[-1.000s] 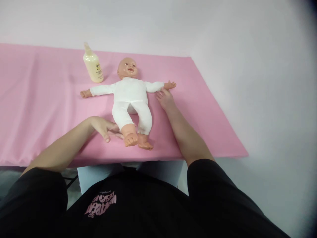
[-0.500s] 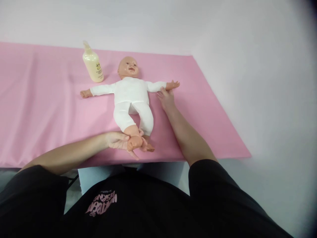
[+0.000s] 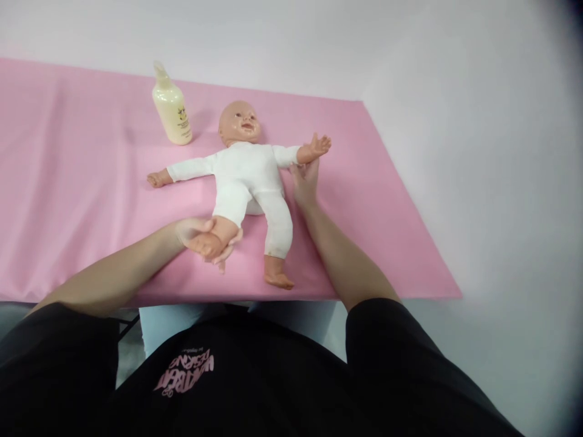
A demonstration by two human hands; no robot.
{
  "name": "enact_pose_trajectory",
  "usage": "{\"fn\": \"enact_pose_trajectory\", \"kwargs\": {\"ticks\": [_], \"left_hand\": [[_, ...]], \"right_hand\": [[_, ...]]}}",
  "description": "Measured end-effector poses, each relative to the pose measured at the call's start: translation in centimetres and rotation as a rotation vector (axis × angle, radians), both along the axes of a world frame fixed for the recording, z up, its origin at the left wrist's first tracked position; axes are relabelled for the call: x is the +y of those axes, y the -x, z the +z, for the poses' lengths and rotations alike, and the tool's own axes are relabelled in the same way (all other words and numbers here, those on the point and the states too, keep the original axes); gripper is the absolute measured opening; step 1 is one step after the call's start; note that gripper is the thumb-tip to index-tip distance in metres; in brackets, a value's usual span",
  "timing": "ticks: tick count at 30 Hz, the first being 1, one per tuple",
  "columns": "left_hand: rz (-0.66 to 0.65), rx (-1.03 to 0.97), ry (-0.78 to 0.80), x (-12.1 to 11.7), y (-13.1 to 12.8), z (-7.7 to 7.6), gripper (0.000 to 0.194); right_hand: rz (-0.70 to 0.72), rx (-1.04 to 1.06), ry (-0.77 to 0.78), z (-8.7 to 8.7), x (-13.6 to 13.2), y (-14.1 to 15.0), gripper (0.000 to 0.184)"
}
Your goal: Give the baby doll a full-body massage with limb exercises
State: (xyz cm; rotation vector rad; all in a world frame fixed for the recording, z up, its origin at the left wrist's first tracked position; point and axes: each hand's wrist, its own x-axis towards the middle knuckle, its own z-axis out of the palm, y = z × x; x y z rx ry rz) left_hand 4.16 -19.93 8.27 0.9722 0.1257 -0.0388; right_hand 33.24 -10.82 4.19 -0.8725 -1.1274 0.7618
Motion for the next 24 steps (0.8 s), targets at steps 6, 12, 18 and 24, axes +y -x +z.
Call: {"fn": "enact_pose_trajectory", "kwargs": {"ticks": [6,12,18,24], "left_hand": [[0.47,0.08,0.016,1.4,-0.3,-1.1,0.064],[0.656,0.111,0.122,1.5,-1.1,-1.1,0.06],[0.656,0.132,0.108,1.4,-1.1,-1.8,0.061],[0.072,0.219,-0.084,1.4,0.3,-1.2,0.064]], "right_hand": [[0.11,-0.126,-0.024,0.1,-1.8,1.2,0.042],[0.227,-0.189,0.252,1.4,-2.1,1.3,0.025],[0.254,-0.182,0.24,1.1,-2.2,1.4,0.026],[0.076,0.013,0.095,-0.5,-1.2,1.1,0.046]]}}
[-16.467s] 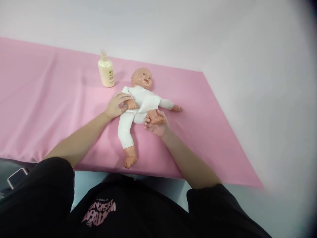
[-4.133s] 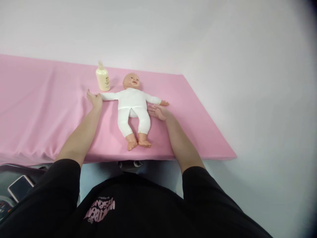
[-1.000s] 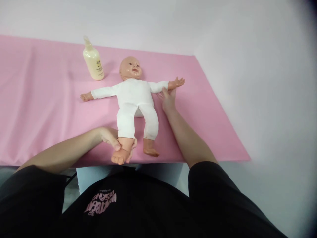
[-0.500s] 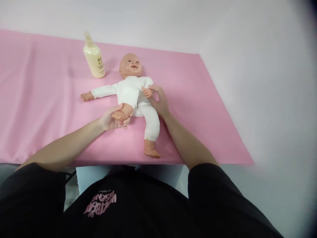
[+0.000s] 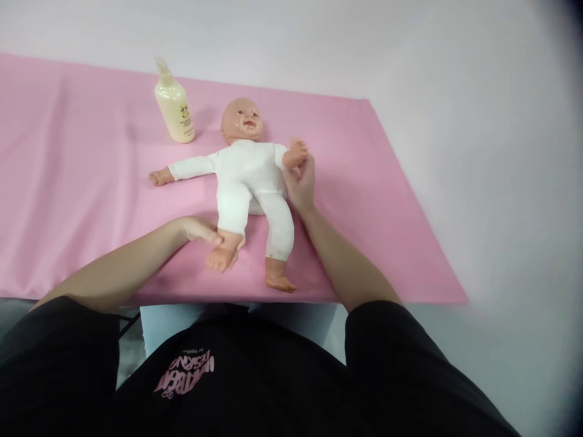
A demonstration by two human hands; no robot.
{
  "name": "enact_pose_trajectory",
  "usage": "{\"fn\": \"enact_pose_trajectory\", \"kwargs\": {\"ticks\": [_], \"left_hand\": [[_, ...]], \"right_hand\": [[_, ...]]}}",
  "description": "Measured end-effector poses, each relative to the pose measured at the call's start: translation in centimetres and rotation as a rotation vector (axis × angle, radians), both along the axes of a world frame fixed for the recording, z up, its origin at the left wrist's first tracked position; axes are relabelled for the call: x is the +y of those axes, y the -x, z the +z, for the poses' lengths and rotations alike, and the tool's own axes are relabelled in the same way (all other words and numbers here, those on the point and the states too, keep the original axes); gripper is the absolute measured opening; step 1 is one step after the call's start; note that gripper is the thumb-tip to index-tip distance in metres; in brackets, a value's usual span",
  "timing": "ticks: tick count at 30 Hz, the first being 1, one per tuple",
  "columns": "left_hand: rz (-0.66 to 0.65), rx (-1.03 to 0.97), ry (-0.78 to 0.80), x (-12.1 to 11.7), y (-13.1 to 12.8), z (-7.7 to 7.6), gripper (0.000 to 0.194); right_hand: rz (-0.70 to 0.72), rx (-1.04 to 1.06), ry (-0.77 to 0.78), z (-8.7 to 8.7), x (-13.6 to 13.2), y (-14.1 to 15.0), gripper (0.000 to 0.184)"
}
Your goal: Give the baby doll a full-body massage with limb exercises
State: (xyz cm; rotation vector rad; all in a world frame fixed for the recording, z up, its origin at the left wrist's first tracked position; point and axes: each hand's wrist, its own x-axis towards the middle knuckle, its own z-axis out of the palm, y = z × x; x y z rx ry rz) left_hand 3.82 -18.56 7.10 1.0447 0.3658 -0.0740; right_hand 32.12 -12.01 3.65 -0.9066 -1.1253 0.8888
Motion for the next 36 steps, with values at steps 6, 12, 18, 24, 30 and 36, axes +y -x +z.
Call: {"fn": "enact_pose_trajectory", "kwargs": {"ticks": [6,12,18,24,30,36], "left_hand": [[-0.315,0.078,-0.05,-0.2,-0.1,1.5,0.056],[-0.346,0.035,-0.131,-0.5,-0.6,1.5,0.048],[-0.34,0.024,-0.227,-0.2,-0.5,1.5,0.05],[-0.116,-0.235,-0.124,0.5,-0.4,-0.7,0.063],[0.53,-0.274,-0.042,0.7,-1.0,-1.8,0.067],[0.683,-0.255,0.119,0.2,-2.0,-0.7,0.057]], "right_hand": [[-0.106,0.194,0.117,-1.9,2.6,-2.6,0.046],[-0.198,0.323,0.3,-3.4,4.0,-4.1,0.033],[-0.227,0.266,0.211,-3.2,3.7,-3.6,0.047],[-0.21,-0.114,-0.169,-2.4,2.2,-1.6,0.066],[-0.043,-0.653,-0.394,-1.7,0.6,-0.5,0.045],[-0.021,-0.885,-0.437,-1.4,0.8,-0.9,0.036]]}}
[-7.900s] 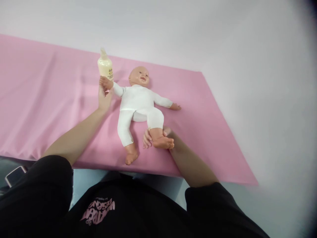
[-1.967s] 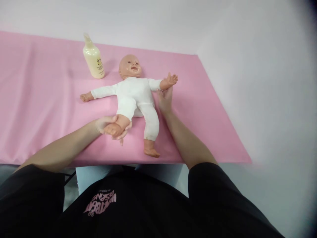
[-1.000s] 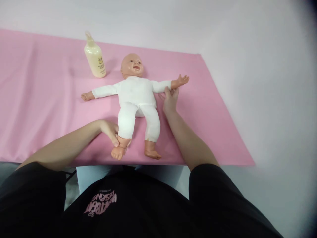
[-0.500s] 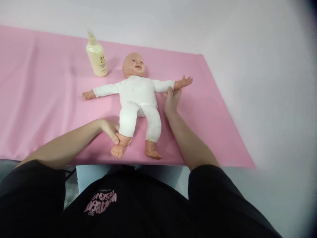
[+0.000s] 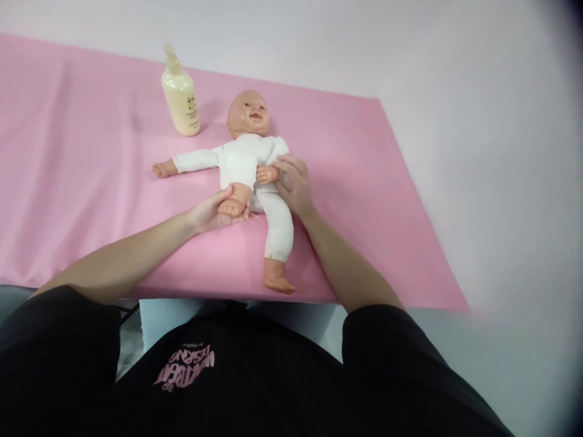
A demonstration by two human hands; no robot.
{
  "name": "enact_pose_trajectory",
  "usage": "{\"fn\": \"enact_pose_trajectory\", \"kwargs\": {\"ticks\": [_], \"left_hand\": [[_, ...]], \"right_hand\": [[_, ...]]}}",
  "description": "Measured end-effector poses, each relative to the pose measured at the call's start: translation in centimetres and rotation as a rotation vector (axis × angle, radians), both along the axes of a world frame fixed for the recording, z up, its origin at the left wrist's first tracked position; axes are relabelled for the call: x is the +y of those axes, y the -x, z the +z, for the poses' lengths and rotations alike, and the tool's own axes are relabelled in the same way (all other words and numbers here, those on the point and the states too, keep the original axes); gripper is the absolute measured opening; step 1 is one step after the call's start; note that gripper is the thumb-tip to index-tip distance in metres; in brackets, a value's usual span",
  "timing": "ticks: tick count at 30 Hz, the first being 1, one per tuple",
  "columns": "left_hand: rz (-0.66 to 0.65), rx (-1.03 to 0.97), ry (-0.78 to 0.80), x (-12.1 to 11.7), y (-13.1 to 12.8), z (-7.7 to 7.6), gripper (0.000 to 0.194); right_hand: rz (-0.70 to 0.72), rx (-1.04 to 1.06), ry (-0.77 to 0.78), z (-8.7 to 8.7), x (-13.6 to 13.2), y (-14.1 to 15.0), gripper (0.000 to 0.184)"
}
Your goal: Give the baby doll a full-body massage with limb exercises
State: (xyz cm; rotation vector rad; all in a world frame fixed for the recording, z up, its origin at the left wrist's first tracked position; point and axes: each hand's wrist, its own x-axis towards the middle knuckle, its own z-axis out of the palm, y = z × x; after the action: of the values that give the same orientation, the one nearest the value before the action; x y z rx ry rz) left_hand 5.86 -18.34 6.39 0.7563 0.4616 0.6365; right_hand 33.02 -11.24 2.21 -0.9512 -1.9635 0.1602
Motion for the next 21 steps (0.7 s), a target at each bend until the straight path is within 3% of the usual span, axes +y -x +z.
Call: {"fn": "enact_pose_trajectory", "kwargs": {"ticks": [10,21], "left_hand": [[0.01,-0.023,0.063,0.5,0.5,-1.3,0.053],[0.046,0.034,0.051,0.7,0.5,-1.2,0.051]], "right_hand": [[-0.038,-0.041,-0.061,-0.4,0.0,0.2,0.032],[-0.016,-0.022,-0.065,-0.8,0.2,0.0,0.036]]}}
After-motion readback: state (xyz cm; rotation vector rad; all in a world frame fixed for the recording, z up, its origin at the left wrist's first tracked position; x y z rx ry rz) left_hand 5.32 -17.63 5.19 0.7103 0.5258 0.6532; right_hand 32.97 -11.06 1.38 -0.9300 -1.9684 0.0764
